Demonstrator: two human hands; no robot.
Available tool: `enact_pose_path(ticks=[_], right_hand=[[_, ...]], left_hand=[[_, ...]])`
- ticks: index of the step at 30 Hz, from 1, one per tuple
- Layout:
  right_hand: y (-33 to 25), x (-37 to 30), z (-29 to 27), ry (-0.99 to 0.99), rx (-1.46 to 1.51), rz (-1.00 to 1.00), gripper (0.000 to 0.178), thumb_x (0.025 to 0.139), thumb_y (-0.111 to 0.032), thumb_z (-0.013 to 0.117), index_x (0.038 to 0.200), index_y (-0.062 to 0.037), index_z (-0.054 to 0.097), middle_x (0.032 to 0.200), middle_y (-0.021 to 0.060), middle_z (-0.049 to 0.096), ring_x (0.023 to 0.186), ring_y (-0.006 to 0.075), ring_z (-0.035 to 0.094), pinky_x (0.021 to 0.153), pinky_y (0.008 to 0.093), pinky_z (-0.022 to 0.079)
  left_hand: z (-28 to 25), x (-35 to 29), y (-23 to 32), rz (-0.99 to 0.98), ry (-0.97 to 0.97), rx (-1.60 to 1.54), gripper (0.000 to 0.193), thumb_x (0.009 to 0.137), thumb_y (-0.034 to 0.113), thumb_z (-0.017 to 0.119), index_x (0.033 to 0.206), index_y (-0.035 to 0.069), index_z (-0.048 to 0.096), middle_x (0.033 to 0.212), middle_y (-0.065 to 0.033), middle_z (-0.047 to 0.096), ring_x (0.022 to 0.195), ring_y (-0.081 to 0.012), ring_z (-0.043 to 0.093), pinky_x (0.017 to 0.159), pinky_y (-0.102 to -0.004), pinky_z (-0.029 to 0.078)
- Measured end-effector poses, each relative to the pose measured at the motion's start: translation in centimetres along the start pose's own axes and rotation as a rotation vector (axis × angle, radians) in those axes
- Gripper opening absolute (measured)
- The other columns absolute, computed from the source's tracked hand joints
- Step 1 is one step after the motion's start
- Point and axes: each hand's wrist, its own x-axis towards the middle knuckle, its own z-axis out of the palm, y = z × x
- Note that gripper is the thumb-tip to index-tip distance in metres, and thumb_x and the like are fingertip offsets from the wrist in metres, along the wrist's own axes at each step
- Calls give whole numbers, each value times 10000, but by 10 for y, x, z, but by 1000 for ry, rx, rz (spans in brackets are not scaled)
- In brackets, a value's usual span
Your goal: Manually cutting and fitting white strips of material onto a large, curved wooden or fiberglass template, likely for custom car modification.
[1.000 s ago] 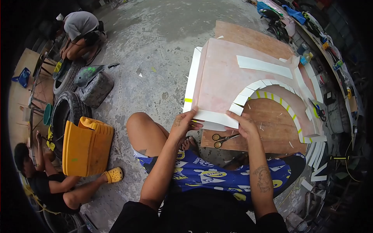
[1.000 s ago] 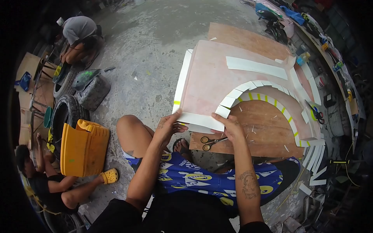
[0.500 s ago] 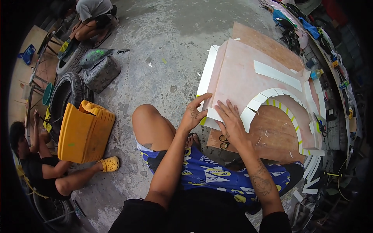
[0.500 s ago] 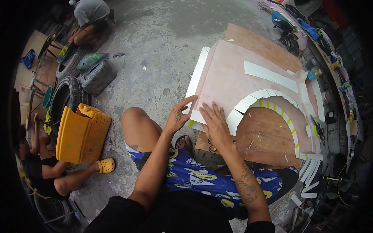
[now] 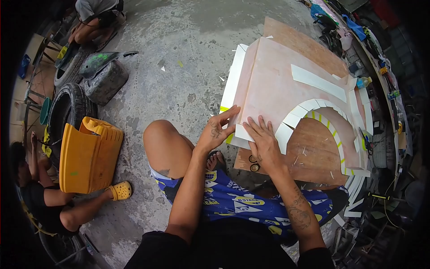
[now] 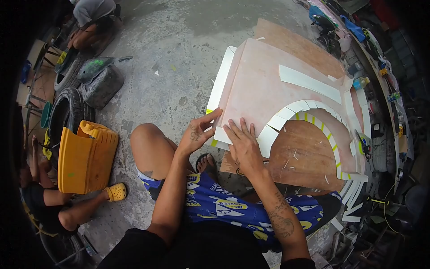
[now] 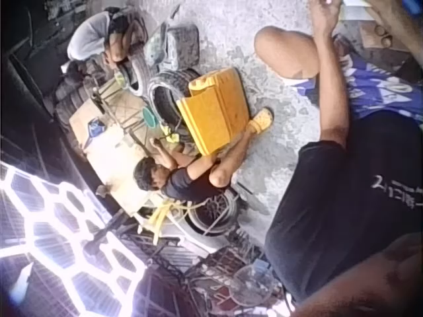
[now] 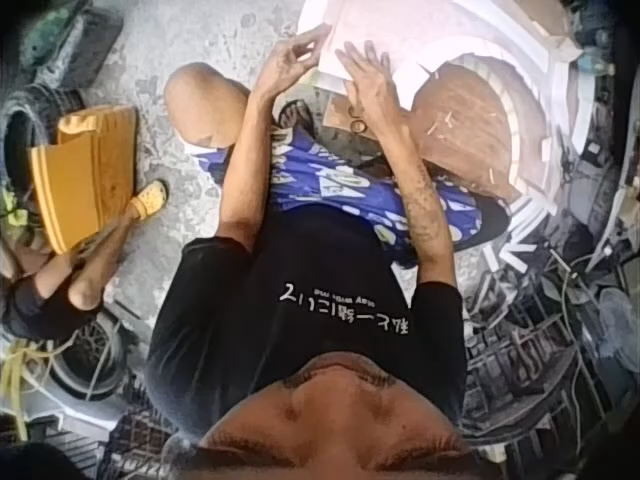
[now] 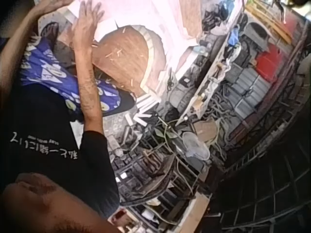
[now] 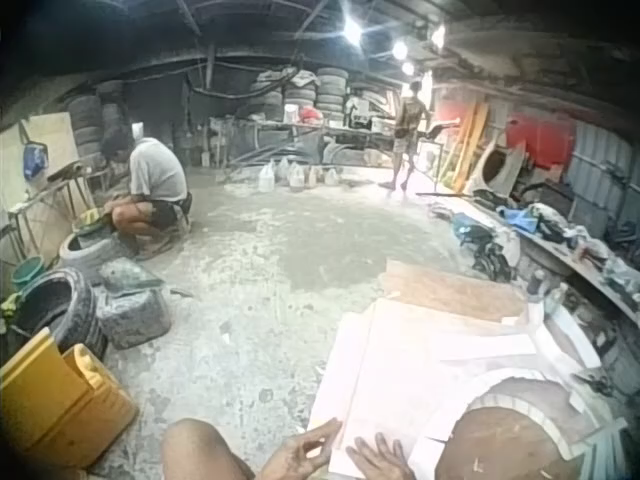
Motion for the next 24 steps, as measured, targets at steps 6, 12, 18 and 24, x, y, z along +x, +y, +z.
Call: enact_pose_path(ticks=[6,12,18,24], right_hand=[[-1,-1,-1,-15,49,17,544,809,-18,565,1348,-78,520,1419,159,466,1337,431,374,1110,567,258],[-2,-1,-2,-23,27,7,547,810,-28,565,1353,-79,517,1417,157,469,1341,425,372,1114,559,257],[-2,0,-4,-9,45,7,538,807,-35,570,1342,-76,528,1415,154,473,1345,423,367,1117,560,252],[-3,-1,-5,-41,39,-6,545,814,-50,611,1351,-73,515,1431,168,447,1357,431,339,1128,568,228]], left_hand=[[2,-2,7,-2,-7,7,504,868,-53,606,1354,33,506,1439,-135,452,1267,-217,483,1083,-367,387],[1,-1,6,-9,-7,-11,497,871,-29,625,1350,32,510,1438,-131,455,1261,-214,490,1071,-362,400],[0,1,9,-34,19,-15,501,853,-37,643,1336,7,517,1408,-135,488,1229,-204,519,1053,-351,417],[1,0,5,-23,36,-49,507,838,-36,663,1324,-3,526,1380,-132,516,1223,-200,523,1049,-342,420]])
